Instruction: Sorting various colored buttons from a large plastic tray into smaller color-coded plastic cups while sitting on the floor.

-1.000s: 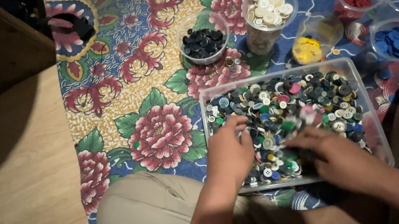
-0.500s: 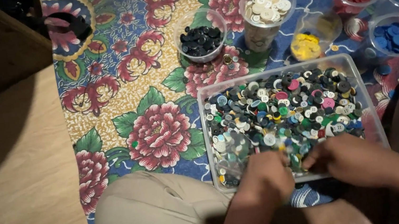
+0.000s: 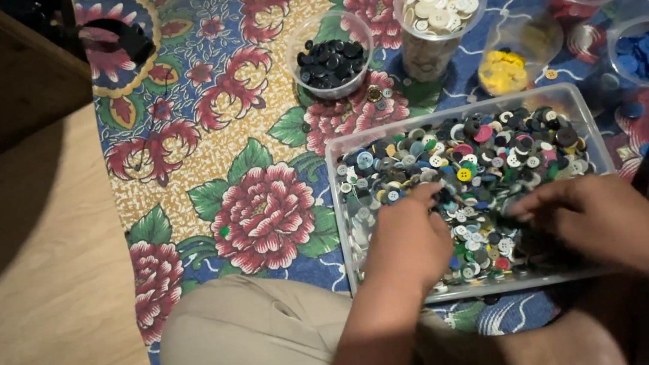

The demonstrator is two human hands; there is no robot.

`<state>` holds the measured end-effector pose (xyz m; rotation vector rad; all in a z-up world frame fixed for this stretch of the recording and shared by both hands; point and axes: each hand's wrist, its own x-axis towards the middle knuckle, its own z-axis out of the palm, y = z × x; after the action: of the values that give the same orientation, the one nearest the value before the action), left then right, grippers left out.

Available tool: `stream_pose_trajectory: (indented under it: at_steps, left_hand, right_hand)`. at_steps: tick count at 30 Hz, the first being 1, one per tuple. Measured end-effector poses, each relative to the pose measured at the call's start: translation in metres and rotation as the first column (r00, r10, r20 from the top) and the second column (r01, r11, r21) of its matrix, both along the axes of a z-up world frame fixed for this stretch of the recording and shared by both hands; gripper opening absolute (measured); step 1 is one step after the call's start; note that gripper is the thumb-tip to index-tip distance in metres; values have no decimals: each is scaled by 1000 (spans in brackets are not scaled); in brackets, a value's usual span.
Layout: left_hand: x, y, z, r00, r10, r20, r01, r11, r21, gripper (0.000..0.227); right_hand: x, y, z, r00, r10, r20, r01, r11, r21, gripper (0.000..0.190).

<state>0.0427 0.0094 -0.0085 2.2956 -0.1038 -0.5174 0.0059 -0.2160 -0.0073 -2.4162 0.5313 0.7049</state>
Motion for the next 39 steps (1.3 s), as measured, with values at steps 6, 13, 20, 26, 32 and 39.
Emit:
stream_pose_trajectory:
  at_steps: [6,13,20,26,32,39]
  left_hand:
    - [-4,2,23,996,22,-84,-17,998,60,37]
    - [-23,-3,3,999,-9,-48,8,1000,-9,32]
    - [-10,4,12,997,32,-65,-26,997,77,28]
    - [13,-19,13,987,61,150,-69,996,48,21]
    - [37,-33,2,970,-80,230,41,985,168,27]
    - [32,-30,1,986,-123,113,96,971,221,13]
  right_hand:
    - [-6,26,-18,987,89,134,-85,996,-32,27]
    - [24,43,-20,683,182,708,-176,981,-82,48]
    - [15,32,-30,768,164,619,-156,985,-68,20]
    - [8,10,-22,924,49,380,-35,998,-43,20]
    - [5,0,-3,942,-225,249,185,967,175,24]
    - [7,-4,2,916,-382,124,324,885,335,26]
